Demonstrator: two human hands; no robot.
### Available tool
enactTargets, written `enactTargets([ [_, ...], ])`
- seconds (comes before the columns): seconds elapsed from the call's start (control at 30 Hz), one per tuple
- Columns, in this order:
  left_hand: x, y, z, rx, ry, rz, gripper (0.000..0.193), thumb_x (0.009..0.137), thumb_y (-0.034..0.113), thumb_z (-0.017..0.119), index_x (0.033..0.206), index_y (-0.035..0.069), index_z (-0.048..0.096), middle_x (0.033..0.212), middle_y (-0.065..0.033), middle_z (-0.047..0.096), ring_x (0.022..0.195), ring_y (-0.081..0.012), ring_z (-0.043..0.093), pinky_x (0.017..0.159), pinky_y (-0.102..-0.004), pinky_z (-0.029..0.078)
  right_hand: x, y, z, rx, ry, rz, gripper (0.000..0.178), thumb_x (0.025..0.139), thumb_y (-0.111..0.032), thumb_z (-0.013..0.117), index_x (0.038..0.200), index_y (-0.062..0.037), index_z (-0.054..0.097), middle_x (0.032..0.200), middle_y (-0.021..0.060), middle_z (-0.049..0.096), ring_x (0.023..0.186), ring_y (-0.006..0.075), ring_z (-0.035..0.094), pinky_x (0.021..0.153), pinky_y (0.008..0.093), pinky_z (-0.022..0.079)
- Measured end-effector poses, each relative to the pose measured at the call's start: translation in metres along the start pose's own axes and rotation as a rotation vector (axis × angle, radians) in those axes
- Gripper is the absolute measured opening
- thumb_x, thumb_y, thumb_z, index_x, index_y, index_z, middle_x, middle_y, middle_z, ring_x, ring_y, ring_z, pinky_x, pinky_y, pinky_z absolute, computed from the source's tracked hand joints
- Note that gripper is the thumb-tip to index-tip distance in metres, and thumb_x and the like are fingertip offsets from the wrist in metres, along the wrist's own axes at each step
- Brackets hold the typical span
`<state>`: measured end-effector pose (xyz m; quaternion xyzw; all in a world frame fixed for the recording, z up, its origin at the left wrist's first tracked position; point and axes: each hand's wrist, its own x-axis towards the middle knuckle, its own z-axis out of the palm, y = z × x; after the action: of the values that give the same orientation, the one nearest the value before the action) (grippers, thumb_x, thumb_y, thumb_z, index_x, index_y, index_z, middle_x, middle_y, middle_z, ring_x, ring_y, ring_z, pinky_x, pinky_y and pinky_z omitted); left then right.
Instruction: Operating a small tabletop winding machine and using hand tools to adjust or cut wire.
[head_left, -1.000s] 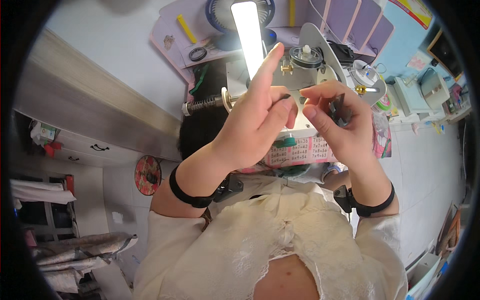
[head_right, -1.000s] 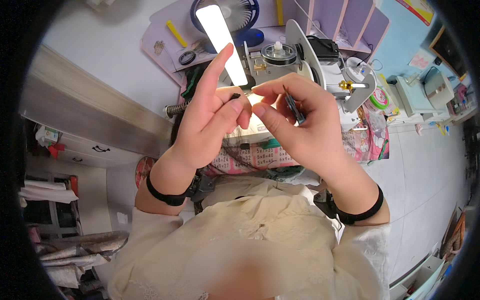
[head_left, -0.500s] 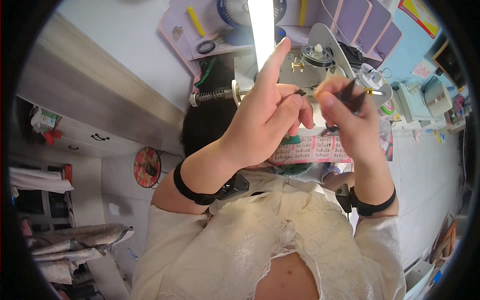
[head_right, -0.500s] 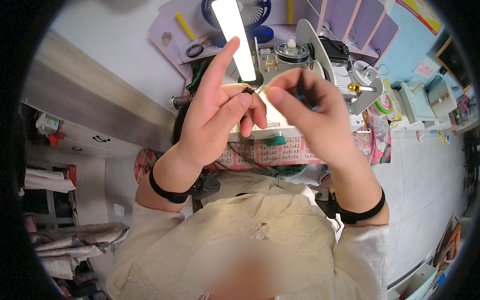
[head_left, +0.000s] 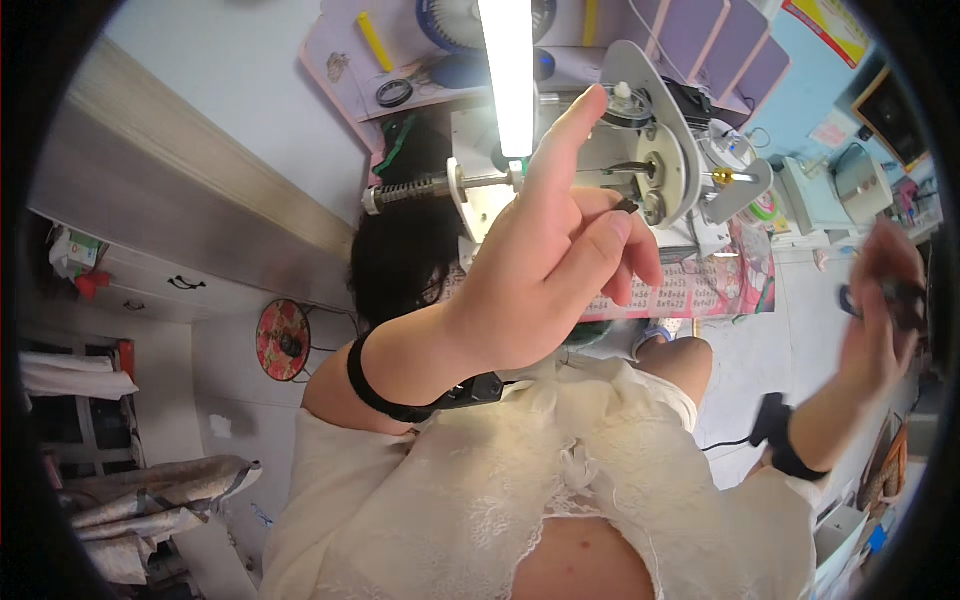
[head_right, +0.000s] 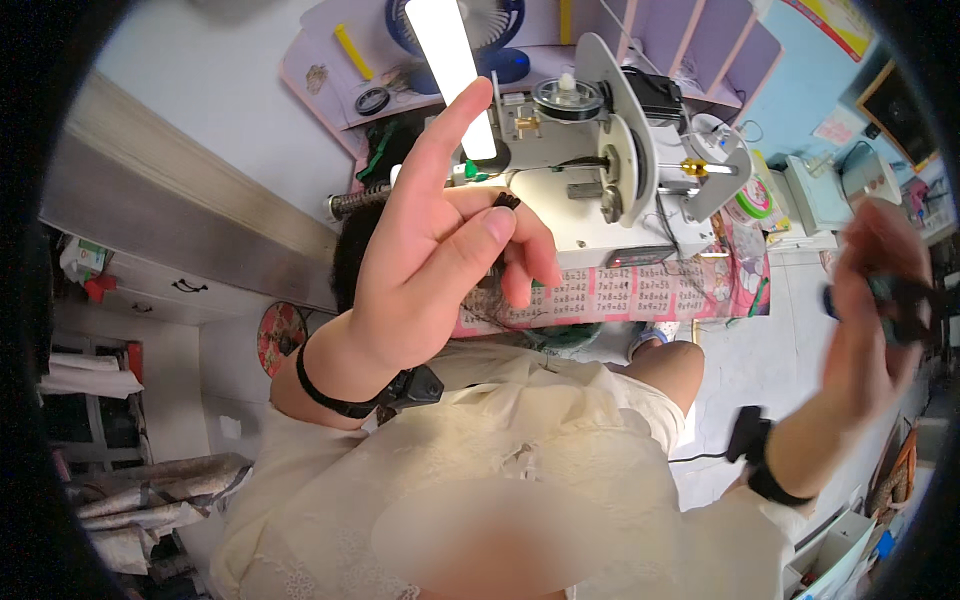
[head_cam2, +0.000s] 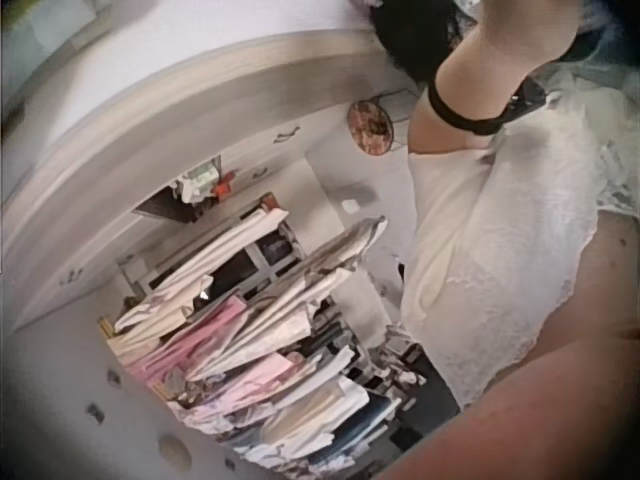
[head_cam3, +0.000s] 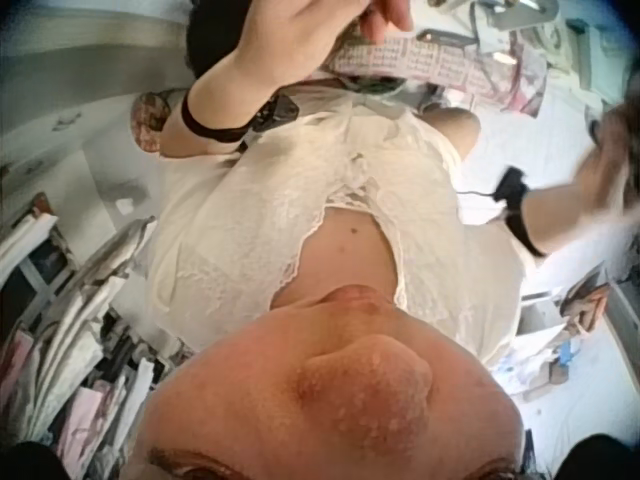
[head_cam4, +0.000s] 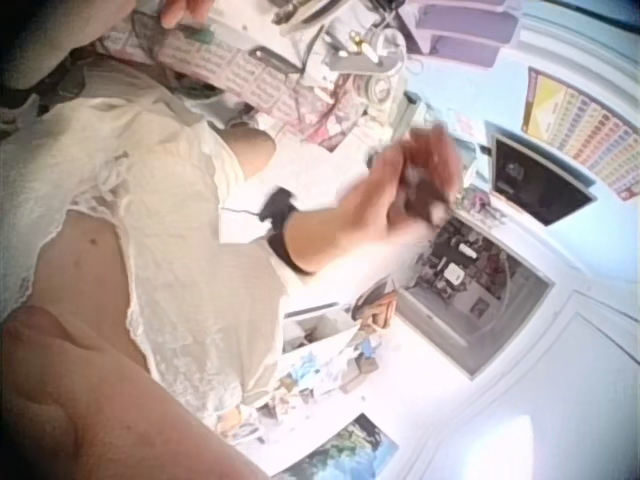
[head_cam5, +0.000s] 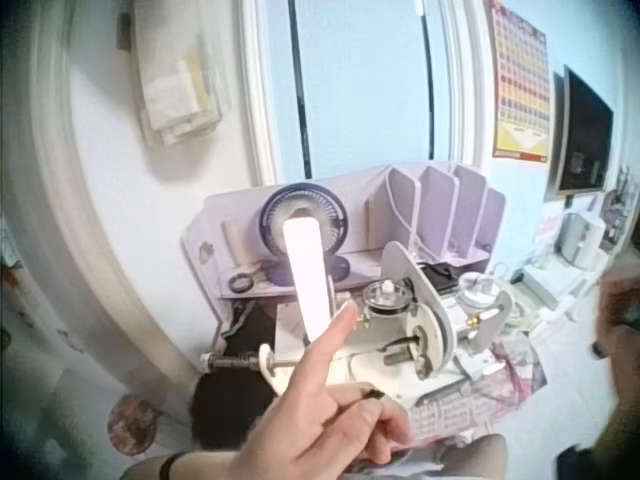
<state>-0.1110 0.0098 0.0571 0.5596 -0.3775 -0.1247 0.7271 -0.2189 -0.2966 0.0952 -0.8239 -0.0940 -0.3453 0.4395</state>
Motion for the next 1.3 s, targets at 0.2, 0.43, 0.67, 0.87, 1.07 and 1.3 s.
enactTargets([
  [0.2,-0.003,-0.004,0.012,0.019,-0.009,0.050,0.068,0.091,0.000,0.038,0.143,0.001,-0.006,0.076,-0.0118,0.060,0.061,-0.0129,0.055,0.060,-0.0243,0.047,0.004,-0.030,0.135,0.477,-0.223,0.202,0.012,0.082,0.002,0.061,0.094,0.0034,0.059,0.084,0.0039,0.061,0.066,0.0059,0.051,0.058,0.0188,0.038],
  [0.43,-0.006,-0.001,0.013,0.138,0.013,0.064,0.071,0.088,-0.004,0.040,0.142,-0.002,-0.005,0.073,-0.0128,0.060,0.062,-0.0166,0.057,0.060,-0.0277,0.047,0.005,-0.033,0.154,0.759,-0.304,0.222,0.004,0.085,0.000,0.059,0.088,0.0027,0.059,0.078,0.0029,0.061,0.063,0.0049,0.054,0.055,0.0179,0.042],
  [0.67,0.000,-0.011,-0.002,0.674,0.113,0.455,0.057,0.085,-0.003,0.048,0.137,-0.004,0.026,0.081,-0.0119,0.061,0.072,-0.0180,0.061,0.067,-0.0276,0.048,0.007,-0.026,0.155,0.542,-0.226,0.158,0.010,0.085,-0.008,0.064,0.089,-0.0003,0.061,0.080,-0.0001,0.060,0.070,0.0034,0.049,0.062,0.0180,0.038],
  [0.87,-0.004,-0.003,0.001,0.395,0.115,0.267,0.053,0.086,-0.003,0.053,0.134,-0.005,0.029,0.089,-0.0109,0.061,0.086,-0.0142,0.059,0.080,-0.0247,0.046,0.009,-0.028,0.150,0.636,-0.286,0.312,0.017,0.085,-0.015,0.066,0.092,0.0007,0.062,0.079,-0.0012,0.060,0.070,0.0042,0.049,0.064,0.0190,0.038],
  [1.07,-0.004,-0.002,0.003,0.130,0.167,0.124,0.058,0.087,-0.002,0.055,0.137,-0.001,0.026,0.087,-0.0092,0.060,0.083,-0.0141,0.060,0.078,-0.0254,0.047,0.009,-0.029,0.149,0.706,-0.264,0.350,0.016,0.085,-0.012,0.065,0.094,0.0016,0.063,0.081,0.0010,0.062,0.073,0.0060,0.052,0.066,0.0196,0.041],
  [1.3,-0.005,-0.003,0.004,0.221,0.158,0.147,0.057,0.086,-0.003,0.055,0.136,-0.002,0.026,0.086,-0.0086,0.060,0.084,-0.0136,0.060,0.077,-0.0250,0.048,0.008,-0.029,0.154,0.674,-0.230,0.270,0.013,0.084,-0.008,0.065,0.091,0.0024,0.061,0.080,0.0023,0.061,0.070,0.0061,0.053,0.064,0.0194,0.042],
])
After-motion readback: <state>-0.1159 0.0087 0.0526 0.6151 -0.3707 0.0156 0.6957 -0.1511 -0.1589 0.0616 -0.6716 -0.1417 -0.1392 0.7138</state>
